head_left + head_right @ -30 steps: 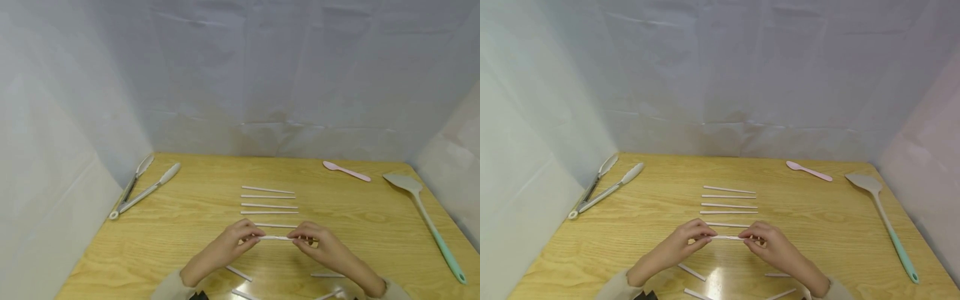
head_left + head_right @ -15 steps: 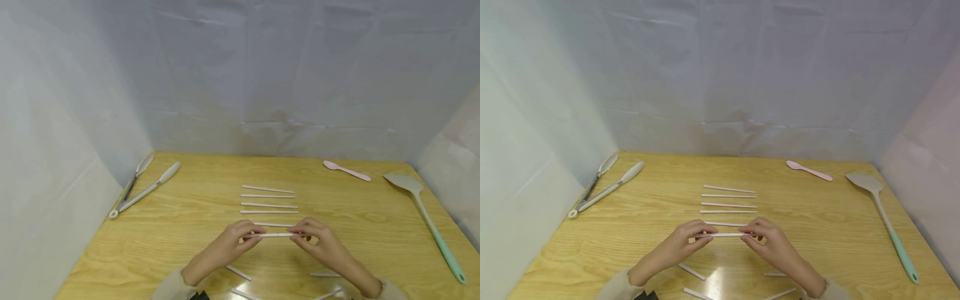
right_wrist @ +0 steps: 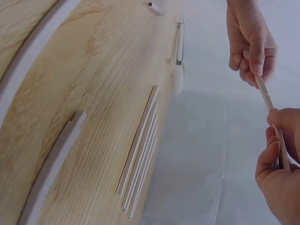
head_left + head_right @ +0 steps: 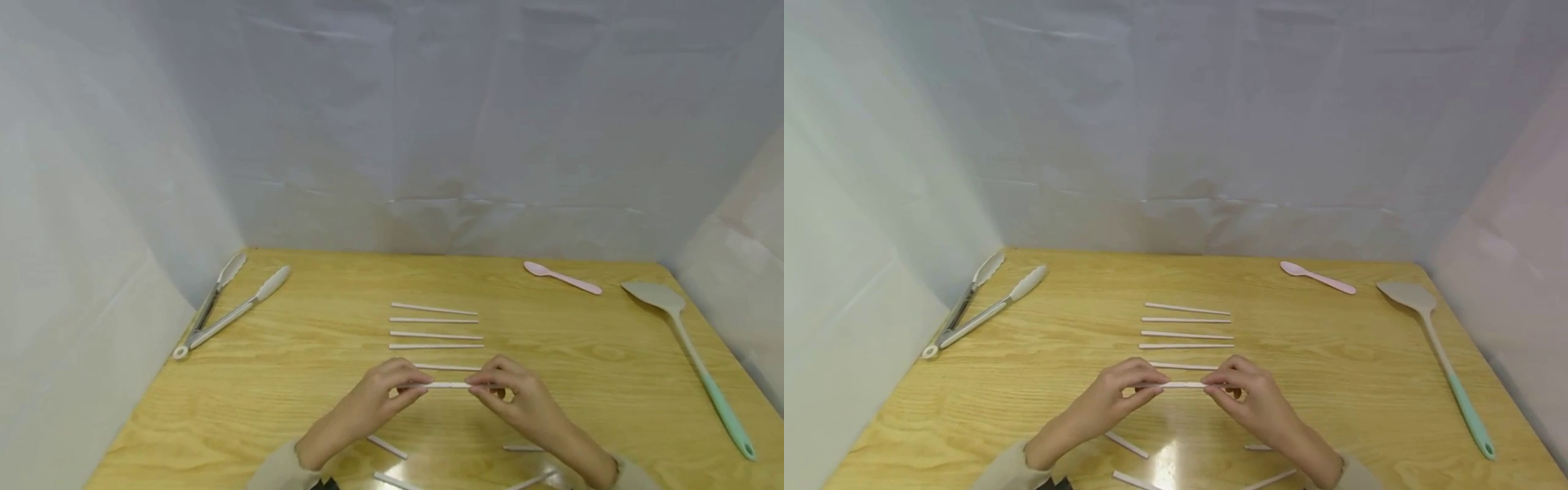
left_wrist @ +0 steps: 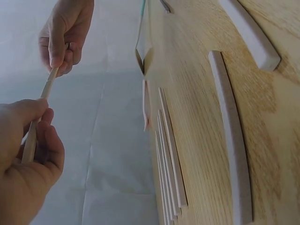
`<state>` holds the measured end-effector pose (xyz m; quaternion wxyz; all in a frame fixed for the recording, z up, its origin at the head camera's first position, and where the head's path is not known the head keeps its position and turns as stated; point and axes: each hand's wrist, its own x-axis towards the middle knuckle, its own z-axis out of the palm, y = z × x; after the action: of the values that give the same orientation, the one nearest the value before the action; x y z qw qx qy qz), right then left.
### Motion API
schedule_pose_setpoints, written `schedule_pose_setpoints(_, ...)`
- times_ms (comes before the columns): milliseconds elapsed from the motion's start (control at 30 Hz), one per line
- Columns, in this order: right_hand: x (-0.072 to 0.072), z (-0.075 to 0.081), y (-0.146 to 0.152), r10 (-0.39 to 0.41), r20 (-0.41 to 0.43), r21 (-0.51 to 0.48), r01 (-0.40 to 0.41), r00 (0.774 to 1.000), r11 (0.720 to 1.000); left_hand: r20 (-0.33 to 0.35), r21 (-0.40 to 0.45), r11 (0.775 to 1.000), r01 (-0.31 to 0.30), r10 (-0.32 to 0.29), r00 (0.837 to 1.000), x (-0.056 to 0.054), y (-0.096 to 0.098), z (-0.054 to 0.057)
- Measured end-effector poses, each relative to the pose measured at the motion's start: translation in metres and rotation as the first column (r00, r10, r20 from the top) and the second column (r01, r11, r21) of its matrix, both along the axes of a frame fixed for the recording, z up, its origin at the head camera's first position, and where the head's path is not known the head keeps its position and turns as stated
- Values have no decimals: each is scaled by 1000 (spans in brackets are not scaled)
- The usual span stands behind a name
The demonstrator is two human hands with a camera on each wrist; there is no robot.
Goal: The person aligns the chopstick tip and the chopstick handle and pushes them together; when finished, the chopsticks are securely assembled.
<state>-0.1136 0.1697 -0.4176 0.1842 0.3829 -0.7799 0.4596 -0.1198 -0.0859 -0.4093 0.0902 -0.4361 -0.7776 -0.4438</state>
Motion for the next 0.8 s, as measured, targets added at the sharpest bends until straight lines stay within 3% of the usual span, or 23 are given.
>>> schedule_pose_setpoints(533, 2, -3, -6, 14, -87, -48, -18, 996, 999, -64, 21, 1000, 5, -4, 998, 0, 0, -4)
schedule_pose_setpoints(800, -3, -2, -3, -16, -76, 33, 18, 997, 999, -46, 3, 1000, -9, 9, 999, -6, 0, -5)
